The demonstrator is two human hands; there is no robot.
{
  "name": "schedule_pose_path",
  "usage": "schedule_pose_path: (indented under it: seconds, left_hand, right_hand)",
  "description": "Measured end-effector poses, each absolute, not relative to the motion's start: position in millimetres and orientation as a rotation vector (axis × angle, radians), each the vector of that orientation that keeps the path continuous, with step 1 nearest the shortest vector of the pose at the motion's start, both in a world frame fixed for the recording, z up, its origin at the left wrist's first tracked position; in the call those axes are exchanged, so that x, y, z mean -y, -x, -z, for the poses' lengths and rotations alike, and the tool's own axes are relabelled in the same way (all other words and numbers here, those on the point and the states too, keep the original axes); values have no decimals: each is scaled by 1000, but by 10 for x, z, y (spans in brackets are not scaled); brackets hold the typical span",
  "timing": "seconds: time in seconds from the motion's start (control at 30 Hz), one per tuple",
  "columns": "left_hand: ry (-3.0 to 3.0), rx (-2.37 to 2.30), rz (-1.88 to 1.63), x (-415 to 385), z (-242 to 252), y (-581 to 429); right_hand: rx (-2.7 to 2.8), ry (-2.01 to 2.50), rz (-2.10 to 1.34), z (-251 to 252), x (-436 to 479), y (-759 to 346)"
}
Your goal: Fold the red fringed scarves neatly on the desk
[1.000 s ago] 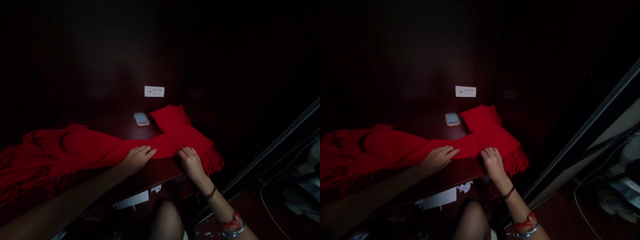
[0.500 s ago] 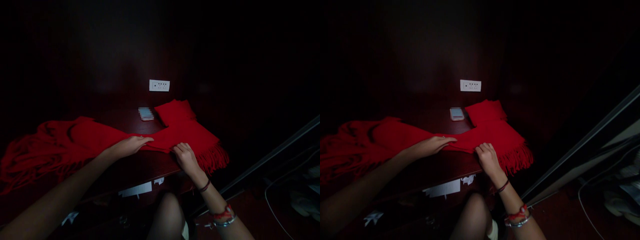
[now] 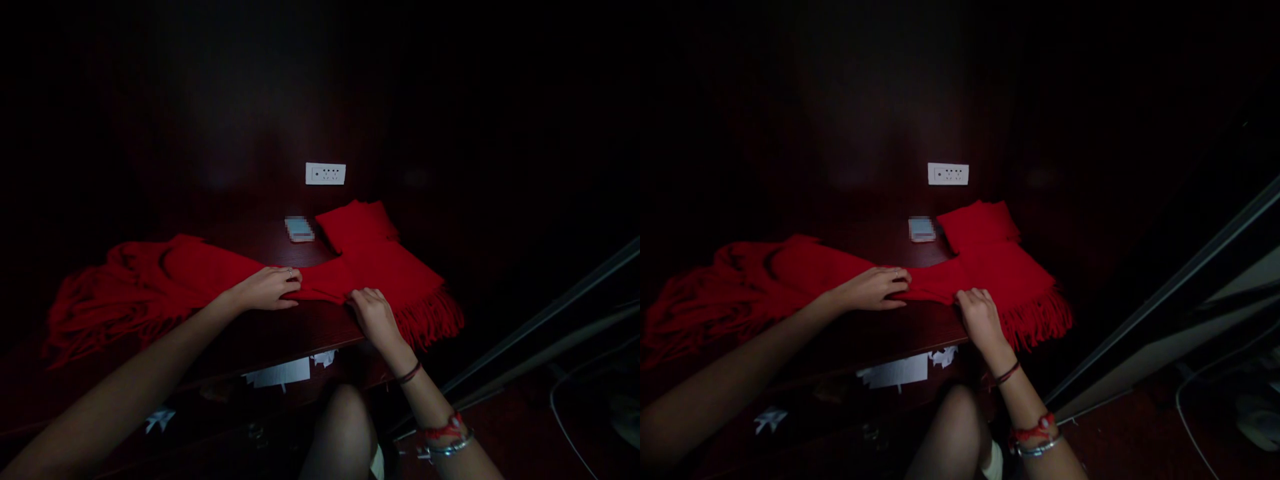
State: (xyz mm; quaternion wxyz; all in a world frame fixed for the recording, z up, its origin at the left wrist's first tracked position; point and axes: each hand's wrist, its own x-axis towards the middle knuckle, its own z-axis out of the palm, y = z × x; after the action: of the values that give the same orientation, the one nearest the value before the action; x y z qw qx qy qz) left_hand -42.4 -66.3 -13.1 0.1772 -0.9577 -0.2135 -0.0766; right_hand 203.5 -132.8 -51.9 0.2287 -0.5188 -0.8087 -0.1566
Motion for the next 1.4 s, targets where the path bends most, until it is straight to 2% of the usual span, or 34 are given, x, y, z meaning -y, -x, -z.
schedule_pose_path:
  seconds: [0.23, 0.47, 0.73, 1.1, 1.23, 1.33, 1.4]
  left_hand:
    - [2694, 516, 316, 752, 92, 421]
    - [2737, 576, 188, 880, 94, 347]
    - [2741, 687, 228, 973, 88, 401]
    - [2819, 774, 118, 1230, 222, 396]
    - [2986, 970, 286, 1113, 191, 493]
    - [2984, 1257, 490, 792, 154, 567]
    - [2901, 1435, 493, 508, 144, 560]
  right_hand:
    - [2152, 1409, 410, 536, 1334, -2034]
    - [2193, 1293, 358, 538, 1346, -2045]
    - [2220, 1215, 223, 524, 1368, -2064]
    - [2452, 1214, 302, 321, 1516, -2034]
    - [2498, 1233, 320, 379, 1535, -2023]
    - [2481, 1258, 326, 448, 1521, -2029]
    - [2468, 1269, 320, 476, 1507, -2032]
